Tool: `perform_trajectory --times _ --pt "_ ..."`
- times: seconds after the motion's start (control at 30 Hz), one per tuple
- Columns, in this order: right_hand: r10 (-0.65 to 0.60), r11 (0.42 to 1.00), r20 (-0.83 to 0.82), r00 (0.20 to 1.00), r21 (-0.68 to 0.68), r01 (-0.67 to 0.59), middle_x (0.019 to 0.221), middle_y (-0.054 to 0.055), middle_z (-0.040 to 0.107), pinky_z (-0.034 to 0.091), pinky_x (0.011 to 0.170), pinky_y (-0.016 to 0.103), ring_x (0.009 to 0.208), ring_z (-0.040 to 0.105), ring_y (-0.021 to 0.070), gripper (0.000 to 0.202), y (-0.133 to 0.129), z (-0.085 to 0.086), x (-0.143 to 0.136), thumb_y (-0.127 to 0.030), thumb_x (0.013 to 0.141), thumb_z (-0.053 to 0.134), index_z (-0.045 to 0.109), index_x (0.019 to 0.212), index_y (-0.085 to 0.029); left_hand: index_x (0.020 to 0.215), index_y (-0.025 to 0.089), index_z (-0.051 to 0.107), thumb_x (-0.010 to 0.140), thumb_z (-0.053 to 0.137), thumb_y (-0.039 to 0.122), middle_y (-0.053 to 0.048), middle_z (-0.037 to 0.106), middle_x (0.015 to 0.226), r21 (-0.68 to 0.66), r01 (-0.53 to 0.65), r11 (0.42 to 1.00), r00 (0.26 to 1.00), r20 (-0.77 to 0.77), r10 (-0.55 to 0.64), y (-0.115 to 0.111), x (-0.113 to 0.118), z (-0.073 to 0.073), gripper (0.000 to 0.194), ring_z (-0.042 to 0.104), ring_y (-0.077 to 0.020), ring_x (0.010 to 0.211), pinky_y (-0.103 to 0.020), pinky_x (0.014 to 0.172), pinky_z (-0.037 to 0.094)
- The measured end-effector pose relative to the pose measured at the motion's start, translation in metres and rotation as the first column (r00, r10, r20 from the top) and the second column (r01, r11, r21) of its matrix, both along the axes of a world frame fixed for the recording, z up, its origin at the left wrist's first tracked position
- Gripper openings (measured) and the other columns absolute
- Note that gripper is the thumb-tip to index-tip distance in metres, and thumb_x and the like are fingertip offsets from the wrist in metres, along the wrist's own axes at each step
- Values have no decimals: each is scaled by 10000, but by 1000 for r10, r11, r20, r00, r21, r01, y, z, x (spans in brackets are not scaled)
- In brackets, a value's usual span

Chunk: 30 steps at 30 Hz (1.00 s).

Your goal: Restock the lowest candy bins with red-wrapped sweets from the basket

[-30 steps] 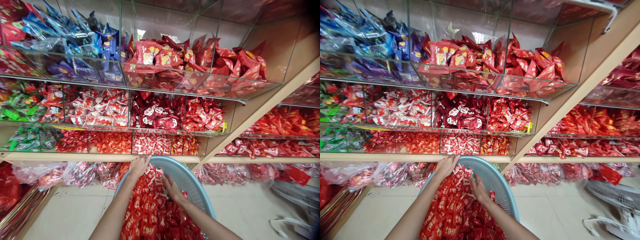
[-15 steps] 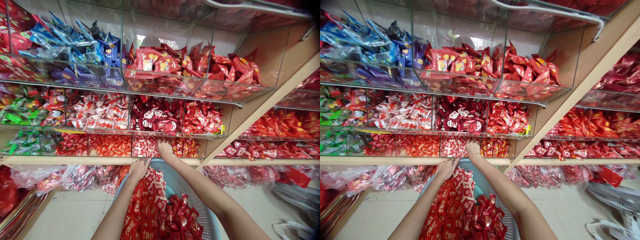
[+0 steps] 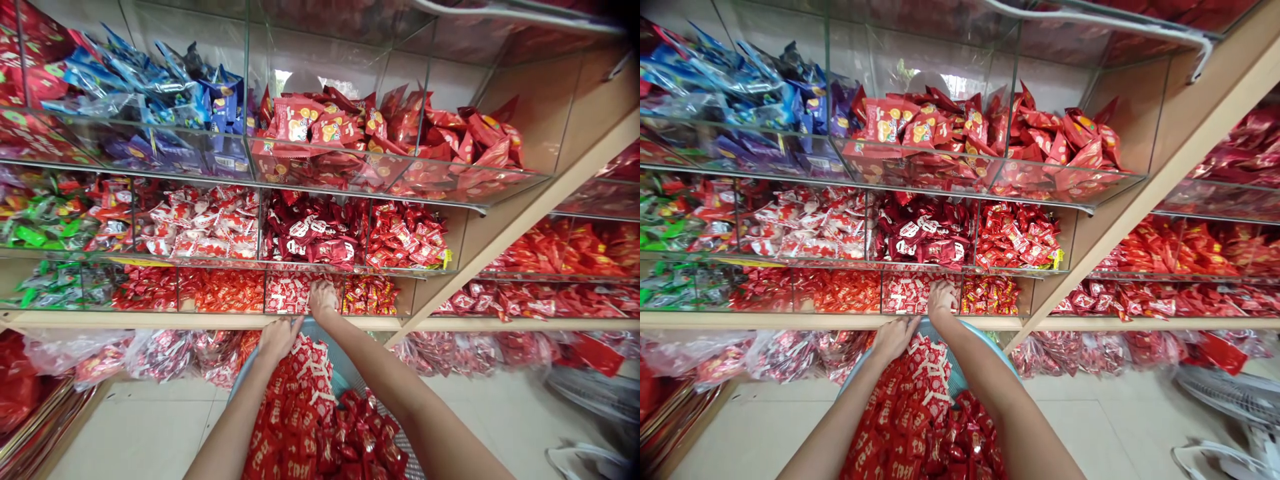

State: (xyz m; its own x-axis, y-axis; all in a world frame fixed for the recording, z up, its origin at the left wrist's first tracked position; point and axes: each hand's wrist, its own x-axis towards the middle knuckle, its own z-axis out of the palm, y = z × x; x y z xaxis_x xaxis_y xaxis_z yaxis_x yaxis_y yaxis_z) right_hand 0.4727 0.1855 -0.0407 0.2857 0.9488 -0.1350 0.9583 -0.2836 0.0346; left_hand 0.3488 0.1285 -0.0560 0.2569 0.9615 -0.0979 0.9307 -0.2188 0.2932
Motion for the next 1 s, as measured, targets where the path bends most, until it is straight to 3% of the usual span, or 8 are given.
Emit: perform_trajectory --times 0.2,0.33,0.5,0.7,1.0 --pt "-24 997 -5 1000 78 24 1304 202 295 489 626 402 1110 359 324 448 3 -7 7 -201 810 438 358 1251 -186 894 162 604 818 20 606 -122 664 880 21 14 1000 1000 0 -14 1 -1 -3 738 616 -241 838 -355 743 426" --pt "-21 991 -74 997 130 31 1226 215 394 439 748 360 1100 379 293 584 0 -8 13 -245 764 542 307 1290 -151 885 163 608 817 23 610 -118 665 860 33 11 999 1000 -7 -10 2 -1 -6 739 620 -228 822 -342 736 429" --pt "-13 993 -93 996 118 25 1181 221 457 402 796 359 1098 396 285 592 -3 -4 15 -244 759 550 305 1289 -148 897 164 608 823 33 602 -113 665 864 48 21 999 1000 -7 -21 1 -1 -5 726 621 -230 812 -340 725 433" --pt "-20 996 -73 997 81 26 1207 222 427 416 762 355 1064 458 273 524 -1 -6 11 -192 791 481 303 1283 -164 896 163 603 829 40 592 -113 666 865 30 12 999 1000 -16 -11 1 -1 -4 711 620 -226 829 -334 742 429" --pt "-22 995 -103 994 92 32 1162 213 466 407 776 344 1069 465 276 512 -4 -3 15 -254 767 544 351 1230 -149 890 163 606 821 28 604 -118 666 861 37 19 999 1000 -11 -19 2 -2 -5 731 621 -238 818 -348 730 433"
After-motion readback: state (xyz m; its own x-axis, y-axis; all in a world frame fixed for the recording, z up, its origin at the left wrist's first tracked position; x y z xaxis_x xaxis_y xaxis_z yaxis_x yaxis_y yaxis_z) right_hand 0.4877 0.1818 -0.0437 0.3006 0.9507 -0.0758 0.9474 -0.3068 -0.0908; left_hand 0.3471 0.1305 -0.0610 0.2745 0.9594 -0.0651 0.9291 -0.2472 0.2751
